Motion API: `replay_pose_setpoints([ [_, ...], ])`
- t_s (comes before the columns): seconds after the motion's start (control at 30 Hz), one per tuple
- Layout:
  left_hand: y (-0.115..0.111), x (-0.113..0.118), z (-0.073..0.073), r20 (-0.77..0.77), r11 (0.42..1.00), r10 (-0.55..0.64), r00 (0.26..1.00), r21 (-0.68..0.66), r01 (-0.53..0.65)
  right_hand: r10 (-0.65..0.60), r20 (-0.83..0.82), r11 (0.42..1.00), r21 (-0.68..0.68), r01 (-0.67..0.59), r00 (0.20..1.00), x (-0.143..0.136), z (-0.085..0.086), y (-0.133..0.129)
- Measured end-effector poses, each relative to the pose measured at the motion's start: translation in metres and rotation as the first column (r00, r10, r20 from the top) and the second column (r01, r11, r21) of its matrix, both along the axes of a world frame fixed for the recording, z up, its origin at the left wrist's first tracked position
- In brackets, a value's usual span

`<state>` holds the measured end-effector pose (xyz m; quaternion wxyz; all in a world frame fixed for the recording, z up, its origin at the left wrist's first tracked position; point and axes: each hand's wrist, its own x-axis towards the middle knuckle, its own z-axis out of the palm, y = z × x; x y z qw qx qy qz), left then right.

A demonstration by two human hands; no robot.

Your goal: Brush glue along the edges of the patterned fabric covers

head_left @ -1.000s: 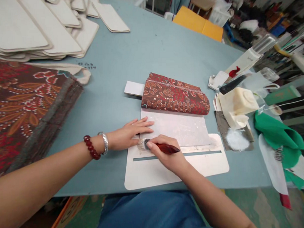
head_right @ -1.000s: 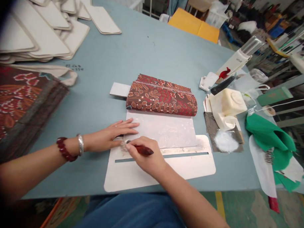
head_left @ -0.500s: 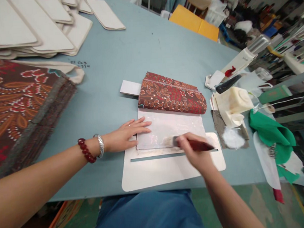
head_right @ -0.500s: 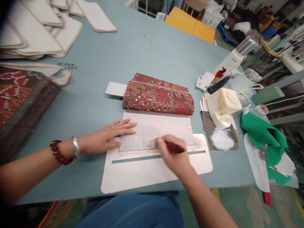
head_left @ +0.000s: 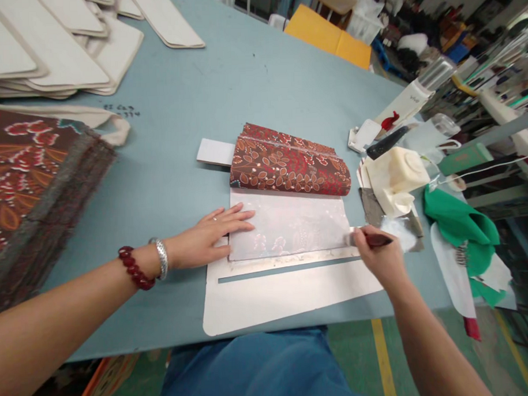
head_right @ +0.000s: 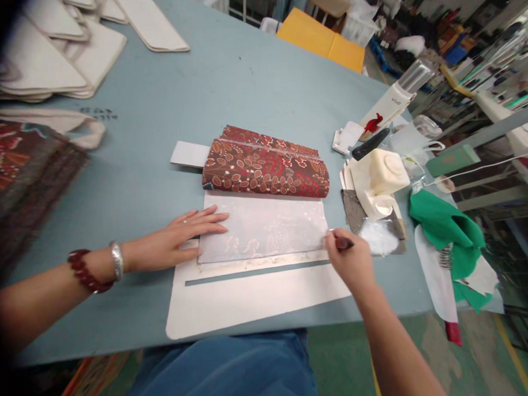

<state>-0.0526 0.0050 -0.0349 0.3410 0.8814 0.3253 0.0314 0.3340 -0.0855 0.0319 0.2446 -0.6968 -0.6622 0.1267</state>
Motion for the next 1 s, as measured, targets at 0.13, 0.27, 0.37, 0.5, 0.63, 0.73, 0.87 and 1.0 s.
replay_pose_setpoints([
  [0.13, 0.0, 0.001, 0.002, -0.05, 1.0, -0.009, 0.999, 0.013, 0.009, 0.387, -0.149, 0.922, 0.042, -0.385, 0.91, -0.129, -0.02, 0.005],
  [0.27, 0.0, 0.0, 0.003, -0.056, 1.0, -0.016, 0.998, 0.014, 0.016, 0.445, -0.292, 0.89, 0.04, -0.454, 0.847, -0.154, -0.024, 0.006],
  [0.37, 0.0, -0.001, 0.003, -0.051, 1.0, -0.022, 0.998, 0.02, 0.023, 0.174, -0.26, 0.976, -0.083, -0.202, 0.95, -0.061, -0.022, 0.003],
  [0.5, -0.003, 0.003, 0.005, -0.051, 0.997, -0.007, 0.999, 0.07, 0.01, -0.116, -0.199, 0.987, -0.13, 0.091, 0.973, 0.065, -0.011, -0.005],
  [0.63, -0.004, 0.021, 0.012, -0.002, 0.98, 0.001, 1.0, 0.198, 0.0, -0.11, -0.47, 0.989, -0.14, 0.049, 0.876, 0.058, -0.004, -0.005],
  [0.73, 0.002, 0.035, 0.014, 0.043, 0.978, -0.01, 0.999, 0.207, 0.001, 0.022, -0.667, 0.994, -0.066, -0.088, 0.745, -0.008, -0.012, 0.002],
  [0.87, 0.013, 0.045, 0.012, 0.101, 0.988, 0.0, 0.995, 0.156, -0.015, 0.248, -0.465, 0.959, -0.006, -0.283, 0.85, -0.086, -0.041, 0.015],
  [1.0, 0.021, 0.046, 0.012, 0.114, 0.991, 0.034, 0.993, 0.126, -0.049, 0.368, -0.034, 0.93, 0.014, -0.368, 0.929, -0.111, -0.062, 0.019],
])
